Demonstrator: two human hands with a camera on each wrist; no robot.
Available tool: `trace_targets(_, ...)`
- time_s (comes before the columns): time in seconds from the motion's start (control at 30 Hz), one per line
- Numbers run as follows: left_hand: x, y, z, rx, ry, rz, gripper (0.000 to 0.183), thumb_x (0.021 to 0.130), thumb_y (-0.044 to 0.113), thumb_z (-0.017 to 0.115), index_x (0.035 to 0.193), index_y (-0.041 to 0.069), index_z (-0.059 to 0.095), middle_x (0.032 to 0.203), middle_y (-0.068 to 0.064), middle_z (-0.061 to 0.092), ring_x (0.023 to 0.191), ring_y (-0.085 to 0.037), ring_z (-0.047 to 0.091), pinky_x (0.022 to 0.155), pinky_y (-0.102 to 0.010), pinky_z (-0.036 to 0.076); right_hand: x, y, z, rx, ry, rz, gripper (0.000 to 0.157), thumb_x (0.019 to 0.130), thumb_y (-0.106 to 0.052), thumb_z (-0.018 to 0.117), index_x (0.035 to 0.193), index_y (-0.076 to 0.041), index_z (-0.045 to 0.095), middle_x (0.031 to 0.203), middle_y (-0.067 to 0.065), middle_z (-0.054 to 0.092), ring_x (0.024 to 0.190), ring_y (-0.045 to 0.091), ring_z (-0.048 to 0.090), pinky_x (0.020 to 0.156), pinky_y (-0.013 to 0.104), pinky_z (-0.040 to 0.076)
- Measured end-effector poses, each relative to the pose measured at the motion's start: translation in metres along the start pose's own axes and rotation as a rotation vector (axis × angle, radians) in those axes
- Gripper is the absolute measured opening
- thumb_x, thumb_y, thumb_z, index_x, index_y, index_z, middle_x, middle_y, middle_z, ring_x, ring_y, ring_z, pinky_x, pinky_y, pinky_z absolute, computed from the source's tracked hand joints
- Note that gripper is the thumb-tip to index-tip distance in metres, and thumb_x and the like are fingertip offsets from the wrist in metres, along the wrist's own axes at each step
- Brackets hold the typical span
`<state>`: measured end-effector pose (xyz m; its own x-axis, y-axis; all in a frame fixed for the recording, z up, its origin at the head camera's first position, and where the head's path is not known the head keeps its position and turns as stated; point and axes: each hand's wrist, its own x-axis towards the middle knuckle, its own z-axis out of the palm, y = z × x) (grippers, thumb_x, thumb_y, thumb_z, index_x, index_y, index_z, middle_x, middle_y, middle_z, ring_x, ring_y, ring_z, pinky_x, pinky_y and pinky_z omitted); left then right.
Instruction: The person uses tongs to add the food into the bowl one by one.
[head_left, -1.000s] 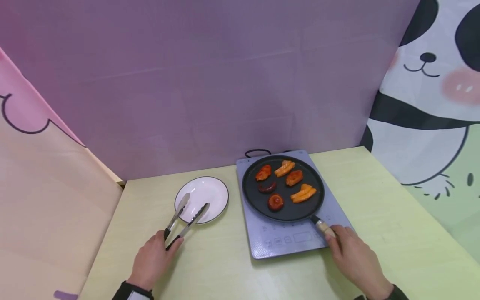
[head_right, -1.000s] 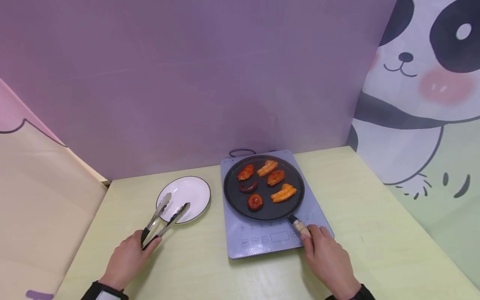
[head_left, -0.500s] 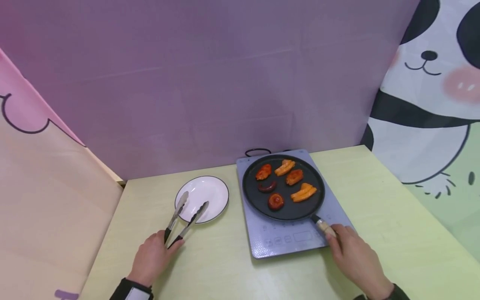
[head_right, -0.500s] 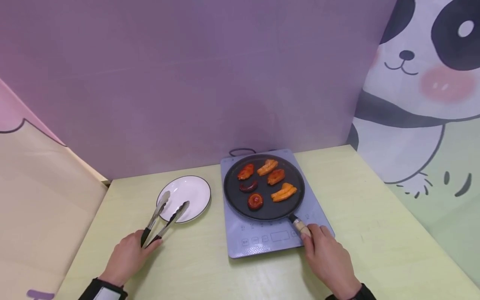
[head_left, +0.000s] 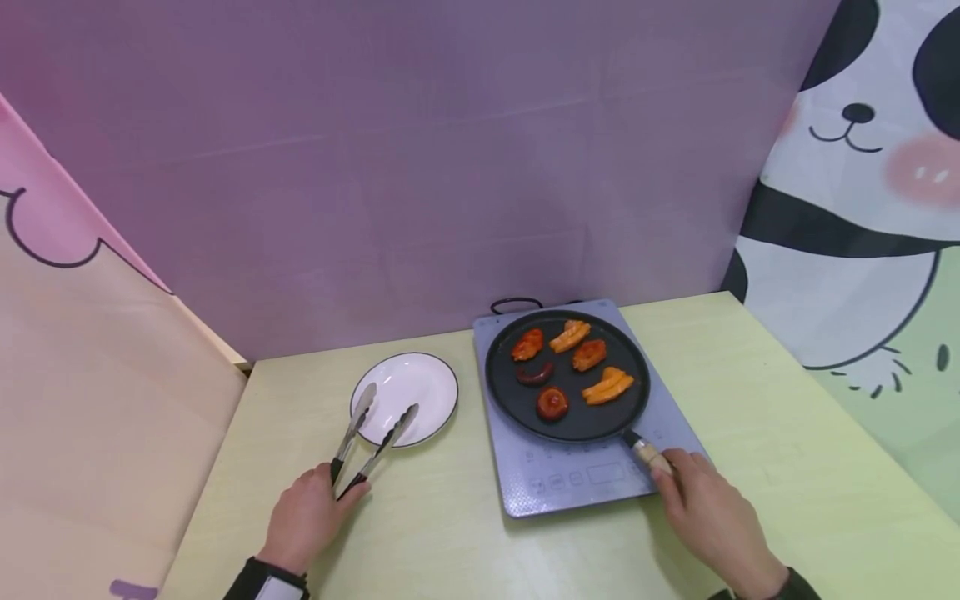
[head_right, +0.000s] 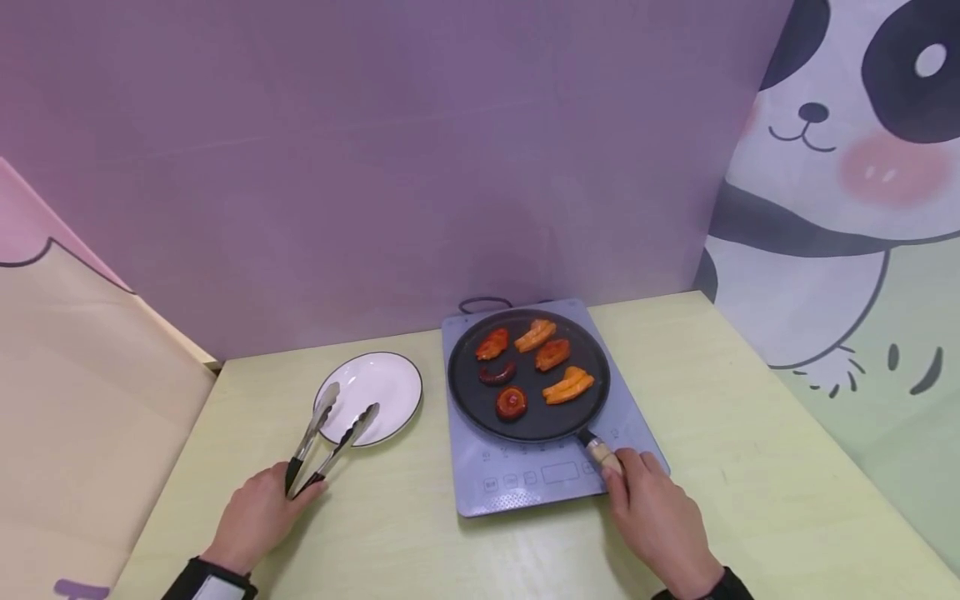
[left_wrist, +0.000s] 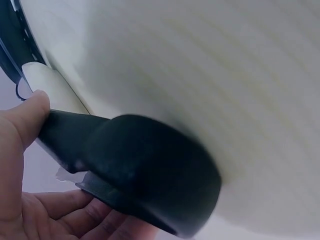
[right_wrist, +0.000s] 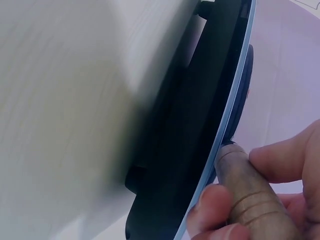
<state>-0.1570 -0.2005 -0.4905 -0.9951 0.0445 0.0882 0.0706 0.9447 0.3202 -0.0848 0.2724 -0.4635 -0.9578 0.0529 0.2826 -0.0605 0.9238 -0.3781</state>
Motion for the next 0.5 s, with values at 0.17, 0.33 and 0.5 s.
trace_targets(0.17,-0.0009,0.0003,-0.0011,0.021,0.002,-0.012,0.056,0.075,0.055,0.063,0.079,0.001,0.049,0.060,-0.006,0.047,0.048,-0.019,0.043,0.040,-0.035,0.035,0.0031,-0.0021,-0.0022,-0.008,-0.046,0.011,0.017,0.087,-0.023,0.054,0.095,-0.008,0.054,0.070,0.003,0.046,0.053,0.013,0.038,0.041,0.032,0.032)
trace_targets(0.33,-0.0019,0.0006,-0.0033,0.041,0.021,-0.009,0.065,0.075,0.054,0.063,0.092,-0.007,0.047,0.064,-0.011,0.051,0.051,-0.023,0.047,0.042,-0.039,0.038,0.0056,-0.0039,-0.0050,-0.012,-0.080,0.006,0.017,0.087,-0.024,0.054,0.094,-0.008,0.054,0.070,0.003,0.046,0.051,0.012,0.038,0.040,0.031,0.032)
trace_targets(0.5,-0.0046,0.0034,-0.0042,0.051,0.018,0.001,0.079,0.077,0.055,0.061,0.113,-0.011,0.038,0.080,-0.024,0.057,0.063,-0.034,0.054,0.050,-0.047,0.045,0.0076,-0.0020,-0.0104,-0.019,-0.114,-0.027,0.015,0.086,-0.022,0.055,0.091,-0.009,0.052,0.069,0.002,0.045,0.050,0.012,0.037,0.040,0.031,0.032)
